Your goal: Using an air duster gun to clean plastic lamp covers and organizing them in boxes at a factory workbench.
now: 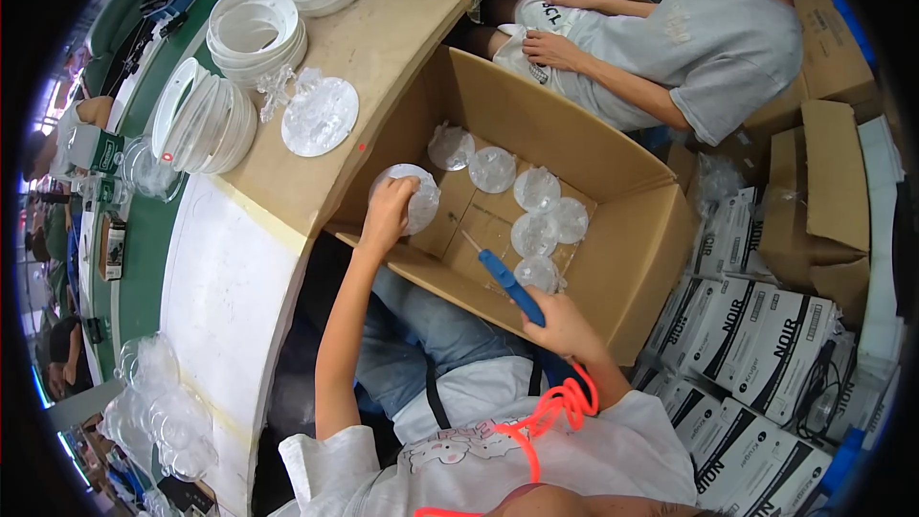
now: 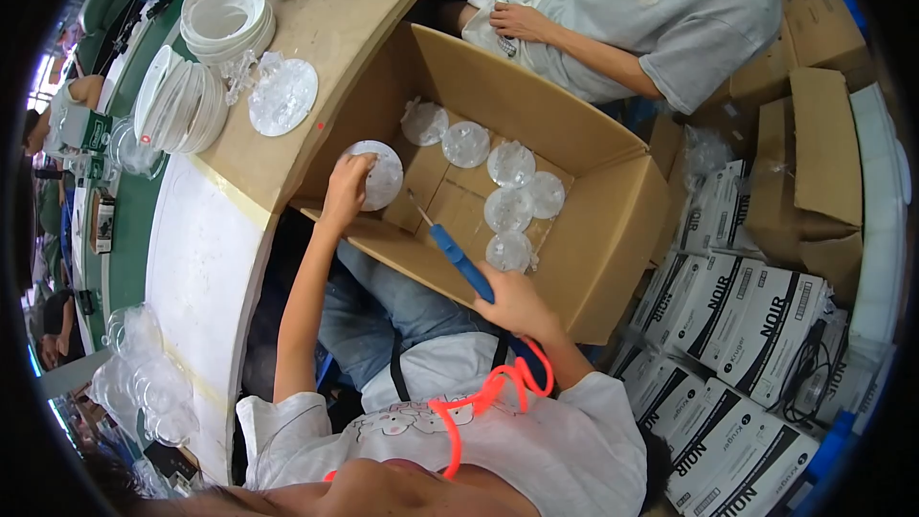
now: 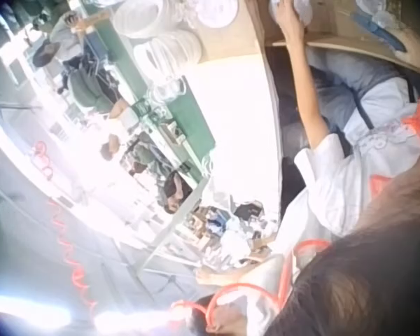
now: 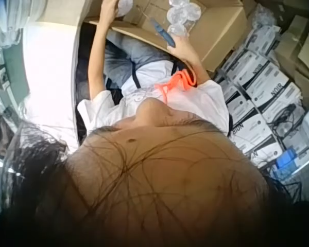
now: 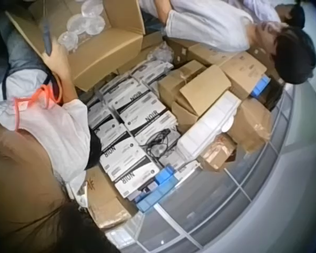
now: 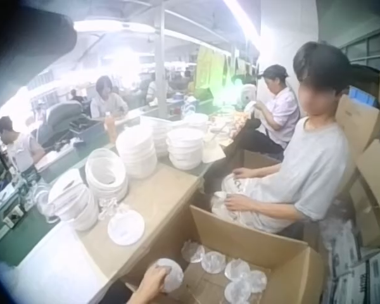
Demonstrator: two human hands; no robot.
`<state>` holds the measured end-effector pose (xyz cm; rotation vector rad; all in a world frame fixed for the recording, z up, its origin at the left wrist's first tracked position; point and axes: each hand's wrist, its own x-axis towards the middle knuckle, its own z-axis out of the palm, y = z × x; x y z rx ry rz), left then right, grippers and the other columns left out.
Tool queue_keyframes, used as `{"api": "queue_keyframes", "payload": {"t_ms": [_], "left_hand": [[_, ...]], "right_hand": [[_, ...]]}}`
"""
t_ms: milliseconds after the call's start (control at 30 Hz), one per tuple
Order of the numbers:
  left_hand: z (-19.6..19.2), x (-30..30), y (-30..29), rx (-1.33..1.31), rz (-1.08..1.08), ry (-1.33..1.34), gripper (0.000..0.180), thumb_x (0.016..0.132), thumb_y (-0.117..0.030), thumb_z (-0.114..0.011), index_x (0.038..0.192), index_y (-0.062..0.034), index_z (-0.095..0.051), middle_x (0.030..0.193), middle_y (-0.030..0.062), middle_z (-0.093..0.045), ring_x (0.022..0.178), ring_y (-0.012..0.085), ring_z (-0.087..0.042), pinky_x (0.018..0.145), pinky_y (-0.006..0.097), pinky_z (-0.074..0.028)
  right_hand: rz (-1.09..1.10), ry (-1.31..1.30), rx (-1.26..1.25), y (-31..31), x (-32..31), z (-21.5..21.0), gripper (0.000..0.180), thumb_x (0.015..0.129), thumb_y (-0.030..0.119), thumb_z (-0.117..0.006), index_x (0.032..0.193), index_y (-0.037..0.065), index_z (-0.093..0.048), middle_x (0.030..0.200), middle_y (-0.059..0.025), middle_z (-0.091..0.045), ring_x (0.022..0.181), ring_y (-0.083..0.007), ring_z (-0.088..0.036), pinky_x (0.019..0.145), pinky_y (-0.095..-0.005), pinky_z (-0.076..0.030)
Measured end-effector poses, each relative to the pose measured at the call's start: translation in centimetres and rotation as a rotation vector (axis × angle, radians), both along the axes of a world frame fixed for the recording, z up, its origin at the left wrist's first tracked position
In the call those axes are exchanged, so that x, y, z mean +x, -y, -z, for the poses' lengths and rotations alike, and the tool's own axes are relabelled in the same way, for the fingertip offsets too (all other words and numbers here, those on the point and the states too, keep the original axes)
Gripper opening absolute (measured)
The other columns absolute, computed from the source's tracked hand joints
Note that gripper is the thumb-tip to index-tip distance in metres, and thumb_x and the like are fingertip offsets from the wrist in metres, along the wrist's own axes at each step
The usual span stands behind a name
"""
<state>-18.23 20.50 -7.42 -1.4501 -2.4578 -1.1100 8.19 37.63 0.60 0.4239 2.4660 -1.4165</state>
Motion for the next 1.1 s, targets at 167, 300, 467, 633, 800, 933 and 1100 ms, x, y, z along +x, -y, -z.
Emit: {"api": "queue_keyframes", "payload": {"t_ms": [167, 300, 467, 633, 800, 933, 1100], "left_hand": [[0.4, -0.2, -0.5, 0.051, -0.088, 0.038, 0.033, 0.068, 0.010, -0.048, 0.098, -0.0023, -0.051, 0.088, 0.0152, -0.055, 0.080, 0.0351, -0.049, 0.071, 0.042, -0.040], [0.1, -0.4, -0.2, 0.051, -0.181, 0.062, 0.036, 0.067, 0.010, -0.048, 0.101, -0.0029, -0.051, 0.093, 0.0141, -0.057, 0.085, 0.0339, -0.050, 0.075, 0.040, -0.041], [0.0, -0.6, -0.1, 0.099, -0.221, -0.028, 0.037, 0.067, 0.010, -0.048, 0.101, -0.0019, -0.052, 0.095, 0.0140, -0.058, 0.086, 0.0334, -0.051, 0.077, 0.040, -0.042], [-3.3, 0.1, -0.6, 0.244, -0.294, -0.050, 0.030, 0.069, 0.009, -0.050, 0.097, -0.0009, -0.052, 0.090, 0.0154, -0.058, 0.079, 0.0335, -0.053, 0.069, 0.039, -0.043], [-7.4, 1.0, -0.2, 0.382, -0.385, 0.085, 0.023, 0.077, 0.005, -0.049, 0.099, -0.0010, -0.052, 0.087, 0.0186, -0.058, 0.078, 0.0369, -0.055, 0.067, 0.040, -0.044], [-11.3, 2.3, 1.1, 0.446, -0.462, 0.321, 0.021, 0.083, 0.003, -0.046, 0.103, -0.0014, -0.048, 0.087, 0.0183, -0.058, 0.075, 0.0275, -0.059, 0.068, 0.033, -0.046], [-14.3, 1.4, 5.6, 0.641, -0.482, 0.244, 0.029, 0.083, 0.004, -0.041, 0.112, -0.0014, -0.044, 0.098, 0.0125, -0.059, 0.090, 0.0181, -0.056, 0.077, 0.029, -0.044]], "right_hand": [[-0.017, 0.028, -0.006, 2.6, -0.7, 0.7, 0.029, 0.068, 0.012, -0.056, 0.096, 0.006, -0.054, 0.068, -0.0138, -0.058, 0.065, -0.0322, -0.058, 0.061, -0.0383, -0.046], [0.043, -0.029, -0.077, 2.0, -1.0, 0.6, 0.030, 0.069, 0.011, -0.056, 0.098, 0.004, -0.054, 0.068, -0.0108, -0.058, 0.064, -0.0312, -0.058, 0.060, -0.0363, -0.046], [-0.024, -0.006, -0.124, 2.2, -1.1, 0.1, 0.029, 0.070, 0.012, -0.055, 0.098, 0.003, -0.054, 0.072, -0.0114, -0.059, 0.069, -0.0269, -0.059, 0.065, -0.0340, -0.045], [0.043, -0.058, -0.191, 1.7, 0.6, 0.9, 0.038, 0.070, 0.010, -0.054, 0.107, 0.001, -0.051, 0.072, -0.0121, -0.059, 0.068, -0.0287, -0.059, 0.064, -0.0352, -0.045], [0.270, -0.087, -0.285, 1.1, 2.7, 2.3, 0.036, 0.071, 0.009, -0.055, 0.106, 0.001, -0.053, 0.071, -0.0058, -0.057, 0.067, -0.0176, -0.057, 0.067, -0.0286, -0.044], [0.365, -0.093, -0.327, 0.4, 3.0, 3.4, 0.032, 0.072, 0.011, -0.055, 0.102, 0.000, -0.053, 0.072, -0.0061, -0.057, 0.066, -0.0163, -0.055, 0.067, -0.0280, -0.043], [0.366, -0.153, -0.158, 0.6, 3.8, 8.2, 0.039, 0.071, 0.021, -0.058, 0.104, 0.001, -0.051, 0.075, -0.0109, -0.056, 0.070, -0.0188, -0.055, 0.065, -0.0304, -0.043]]}}
